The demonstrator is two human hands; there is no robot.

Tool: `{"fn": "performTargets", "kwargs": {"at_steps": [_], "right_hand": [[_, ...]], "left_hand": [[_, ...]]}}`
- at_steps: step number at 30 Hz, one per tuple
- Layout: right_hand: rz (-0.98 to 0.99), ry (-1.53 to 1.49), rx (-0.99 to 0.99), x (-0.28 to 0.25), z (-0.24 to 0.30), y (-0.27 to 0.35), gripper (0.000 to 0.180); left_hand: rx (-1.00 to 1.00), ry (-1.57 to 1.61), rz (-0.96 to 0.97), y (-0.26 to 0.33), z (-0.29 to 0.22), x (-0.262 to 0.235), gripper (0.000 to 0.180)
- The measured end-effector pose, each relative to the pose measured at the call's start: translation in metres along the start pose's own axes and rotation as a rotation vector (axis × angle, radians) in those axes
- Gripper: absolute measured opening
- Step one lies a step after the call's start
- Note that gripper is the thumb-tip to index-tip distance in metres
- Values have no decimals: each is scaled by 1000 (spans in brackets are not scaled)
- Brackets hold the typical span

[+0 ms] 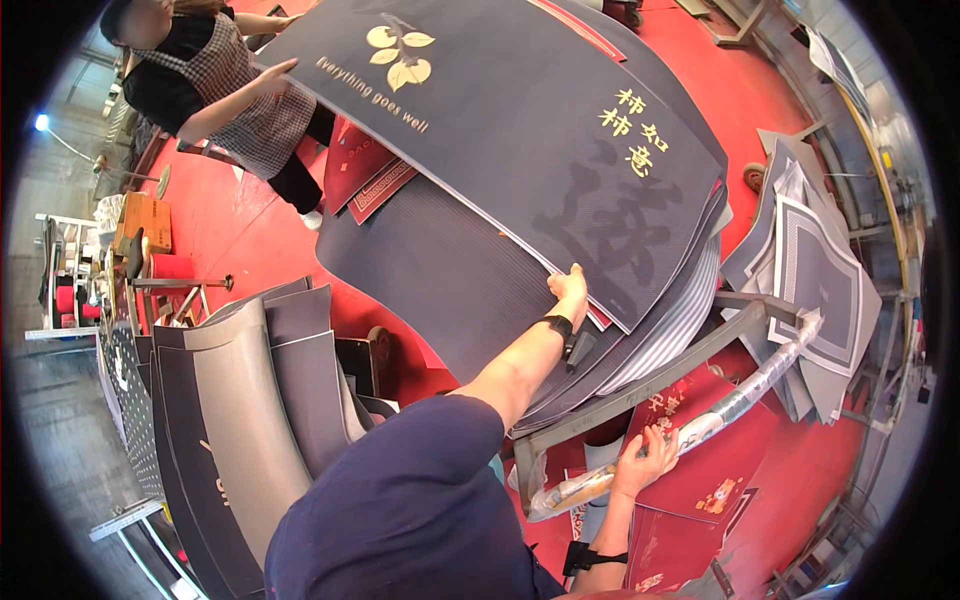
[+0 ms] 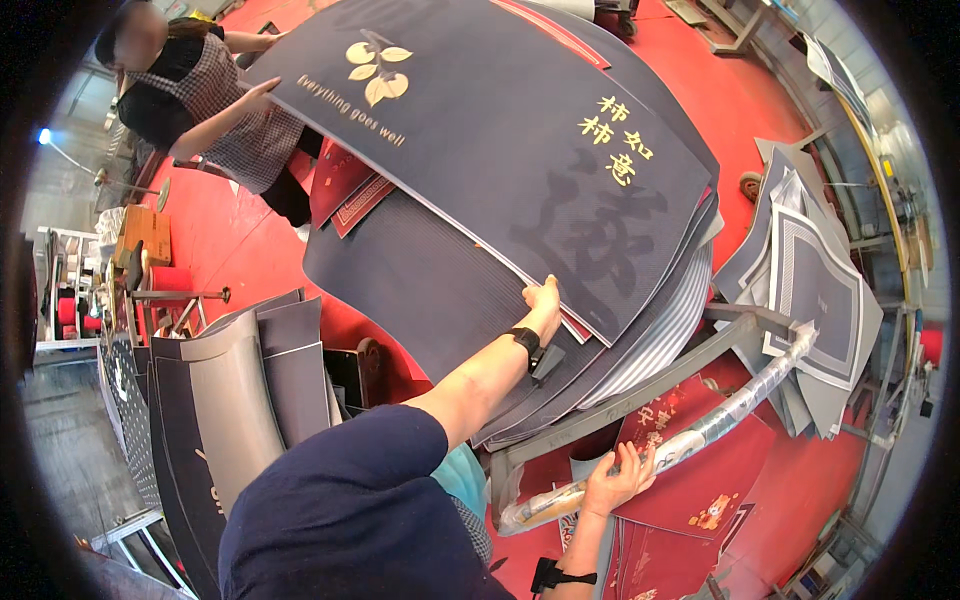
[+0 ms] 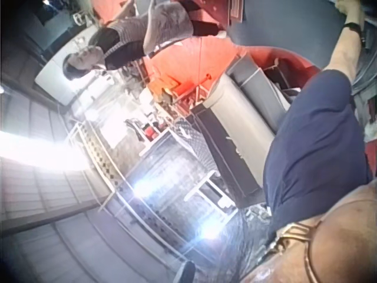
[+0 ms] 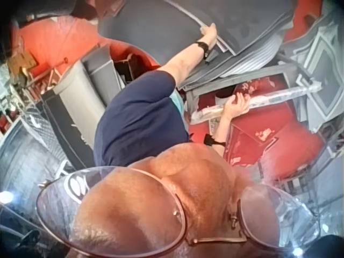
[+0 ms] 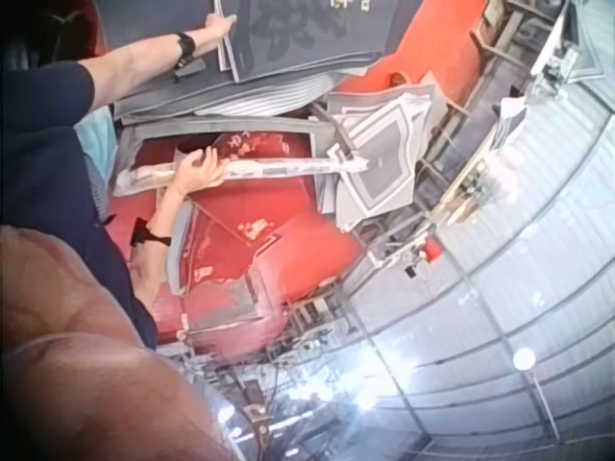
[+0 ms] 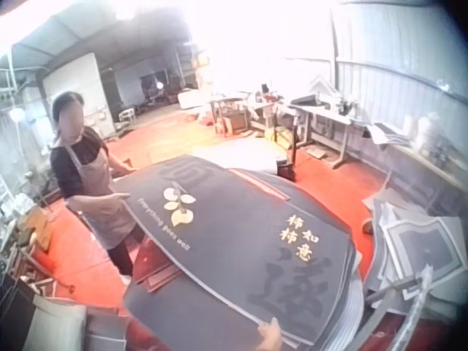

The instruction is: Sorting and stacking large printed floor mats or decorative posters on a factory floor.

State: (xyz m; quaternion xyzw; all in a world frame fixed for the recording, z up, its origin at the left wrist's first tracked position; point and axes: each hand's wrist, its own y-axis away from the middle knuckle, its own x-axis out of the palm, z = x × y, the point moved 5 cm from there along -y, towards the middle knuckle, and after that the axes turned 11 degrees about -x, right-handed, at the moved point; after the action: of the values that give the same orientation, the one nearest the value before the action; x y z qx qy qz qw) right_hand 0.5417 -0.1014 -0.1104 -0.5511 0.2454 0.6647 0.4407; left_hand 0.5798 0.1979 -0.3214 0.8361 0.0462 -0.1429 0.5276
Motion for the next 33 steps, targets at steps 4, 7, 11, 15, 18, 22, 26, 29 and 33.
{"fn": "performTargets", "kwargs": {"at_steps": [4,7,11,15,18,22,26,29,33], "right_hand": [[-3,8,21,2,-1,0,16],[6,-5,2,1,7,-7,16],[-20,35,13,2,-7,5,15],[-32,41,-14,2,-4,3,14],[-4,48,-10,1,0,-1,13],[11,45,-29,0,1,0,16],[67,107,-23,-1,8,-4,14],[95,116,-54,5,9,-8,15],[118,148,-55,10,10,-8,16]], "left_hand": [[-84,96,-90,2,-10,-24,59],[-117,443,-119,-39,-6,-53,52],[-172,713,276,-28,-5,-107,39],[76,839,224,-60,-23,-225,30],[145,11,-189,-47,-23,-419,45],[45,-187,-813,-11,19,-662,45],[-41,-545,-1457,37,4,-756,46],[451,-581,-916,-83,-10,-673,36],[253,-101,449,-94,-74,-286,56]]}}
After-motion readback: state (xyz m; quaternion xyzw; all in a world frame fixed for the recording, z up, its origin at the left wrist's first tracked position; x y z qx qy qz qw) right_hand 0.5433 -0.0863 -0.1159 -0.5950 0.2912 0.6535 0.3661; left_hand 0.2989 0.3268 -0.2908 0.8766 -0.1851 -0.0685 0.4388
